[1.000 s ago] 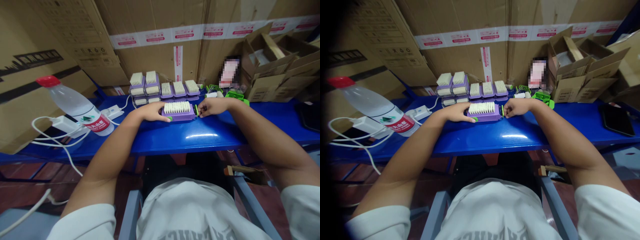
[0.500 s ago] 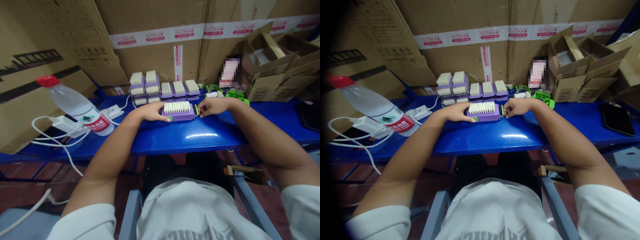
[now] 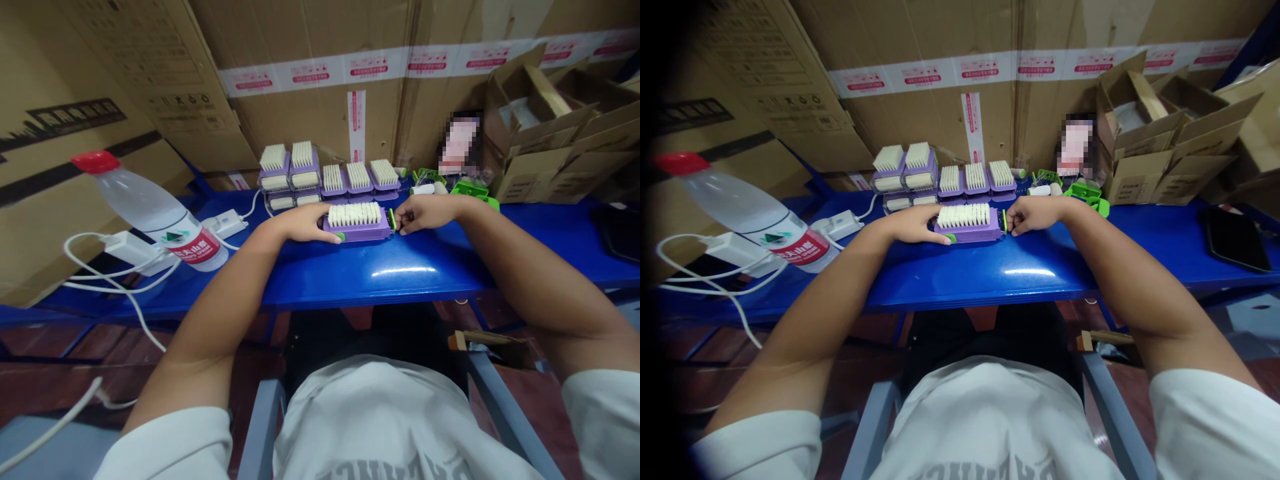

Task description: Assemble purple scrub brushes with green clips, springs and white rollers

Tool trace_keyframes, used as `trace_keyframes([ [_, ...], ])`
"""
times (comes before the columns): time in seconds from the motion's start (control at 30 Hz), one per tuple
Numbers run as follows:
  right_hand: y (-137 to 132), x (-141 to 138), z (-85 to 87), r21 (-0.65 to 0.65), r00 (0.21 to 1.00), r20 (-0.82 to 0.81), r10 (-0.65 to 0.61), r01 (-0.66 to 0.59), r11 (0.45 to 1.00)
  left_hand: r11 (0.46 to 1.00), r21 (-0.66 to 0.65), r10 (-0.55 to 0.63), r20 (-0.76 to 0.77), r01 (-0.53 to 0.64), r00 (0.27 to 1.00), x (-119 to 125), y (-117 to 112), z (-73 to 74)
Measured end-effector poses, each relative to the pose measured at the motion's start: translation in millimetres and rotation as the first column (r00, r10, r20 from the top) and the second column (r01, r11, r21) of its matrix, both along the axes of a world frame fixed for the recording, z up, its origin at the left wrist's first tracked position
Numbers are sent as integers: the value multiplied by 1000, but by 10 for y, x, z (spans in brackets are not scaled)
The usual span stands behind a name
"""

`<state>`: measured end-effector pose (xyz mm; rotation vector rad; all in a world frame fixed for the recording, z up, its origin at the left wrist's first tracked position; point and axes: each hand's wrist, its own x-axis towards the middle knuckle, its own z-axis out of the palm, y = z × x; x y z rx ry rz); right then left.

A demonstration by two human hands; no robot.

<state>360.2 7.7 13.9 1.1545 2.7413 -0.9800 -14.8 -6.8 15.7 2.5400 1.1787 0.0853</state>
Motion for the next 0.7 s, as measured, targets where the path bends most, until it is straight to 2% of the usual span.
trace_keyframes([
  [0.7, -22, -10, 17, -1, 1000, 0, -13, 13, 1000, 1000, -17, -3, 34, 4, 999, -15, 11, -13],
])
